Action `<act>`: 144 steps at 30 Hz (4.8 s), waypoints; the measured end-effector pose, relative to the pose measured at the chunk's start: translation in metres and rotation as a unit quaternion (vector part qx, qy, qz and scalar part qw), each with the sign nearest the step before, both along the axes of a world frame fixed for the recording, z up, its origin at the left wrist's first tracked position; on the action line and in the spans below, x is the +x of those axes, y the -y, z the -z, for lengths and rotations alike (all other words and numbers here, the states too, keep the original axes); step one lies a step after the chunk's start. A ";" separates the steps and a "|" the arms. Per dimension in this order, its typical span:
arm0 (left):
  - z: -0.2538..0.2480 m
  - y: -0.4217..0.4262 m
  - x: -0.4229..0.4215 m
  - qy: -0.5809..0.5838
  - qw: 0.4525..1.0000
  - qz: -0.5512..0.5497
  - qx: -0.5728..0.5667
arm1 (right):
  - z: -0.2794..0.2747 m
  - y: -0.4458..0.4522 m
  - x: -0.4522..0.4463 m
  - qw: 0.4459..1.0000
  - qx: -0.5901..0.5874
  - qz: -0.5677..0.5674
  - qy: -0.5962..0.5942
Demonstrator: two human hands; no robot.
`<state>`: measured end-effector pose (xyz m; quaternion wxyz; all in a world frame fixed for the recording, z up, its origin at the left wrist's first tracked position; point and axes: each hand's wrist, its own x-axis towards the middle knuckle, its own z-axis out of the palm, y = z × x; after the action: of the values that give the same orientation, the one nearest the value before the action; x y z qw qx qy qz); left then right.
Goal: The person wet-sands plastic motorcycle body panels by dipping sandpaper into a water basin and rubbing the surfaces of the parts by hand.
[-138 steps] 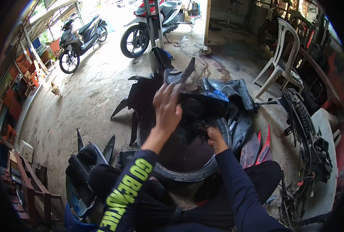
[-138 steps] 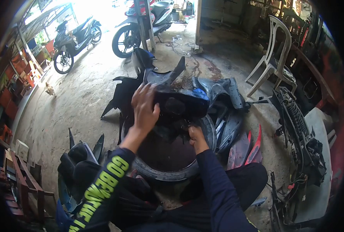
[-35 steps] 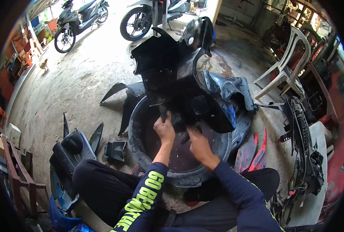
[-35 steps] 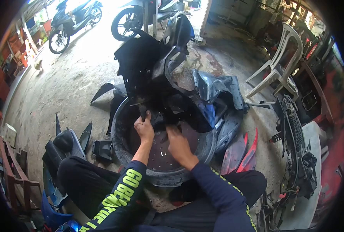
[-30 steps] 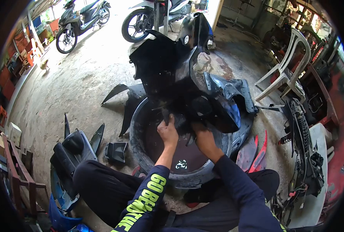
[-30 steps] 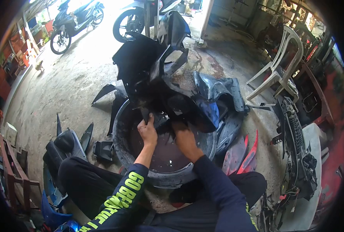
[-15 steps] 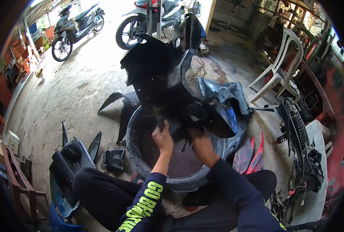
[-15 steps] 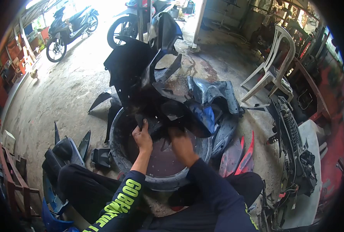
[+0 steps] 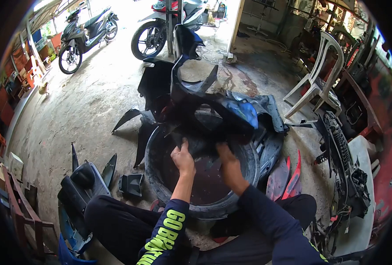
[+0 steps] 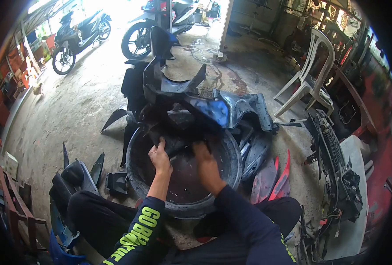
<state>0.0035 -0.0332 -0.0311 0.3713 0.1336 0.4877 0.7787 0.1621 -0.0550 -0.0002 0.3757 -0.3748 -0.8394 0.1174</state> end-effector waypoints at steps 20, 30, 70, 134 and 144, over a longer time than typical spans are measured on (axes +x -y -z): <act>-0.002 -0.003 -0.011 0.101 0.990 0.101 -0.014 | -0.019 0.013 -0.010 0.996 0.051 0.027 -0.073; -0.021 0.004 -0.003 0.058 0.996 0.012 -0.070 | -0.025 0.001 -0.004 0.997 0.014 -0.026 -0.074; -0.037 0.004 -0.001 0.094 0.983 0.130 -0.090 | -0.027 0.009 -0.028 0.992 0.075 0.014 -0.099; 0.007 -0.003 -0.001 0.046 0.988 0.088 -0.117 | 0.000 -0.026 0.004 0.987 -0.099 0.056 -0.110; 0.025 -0.016 -0.011 -0.133 0.976 0.109 -0.136 | -0.018 0.013 0.003 0.990 0.070 -0.126 0.011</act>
<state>-0.0072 -0.0176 -0.0557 0.4011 0.2365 0.6164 0.6350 0.1652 -0.0682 0.0176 0.3741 -0.2404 -0.8900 0.1009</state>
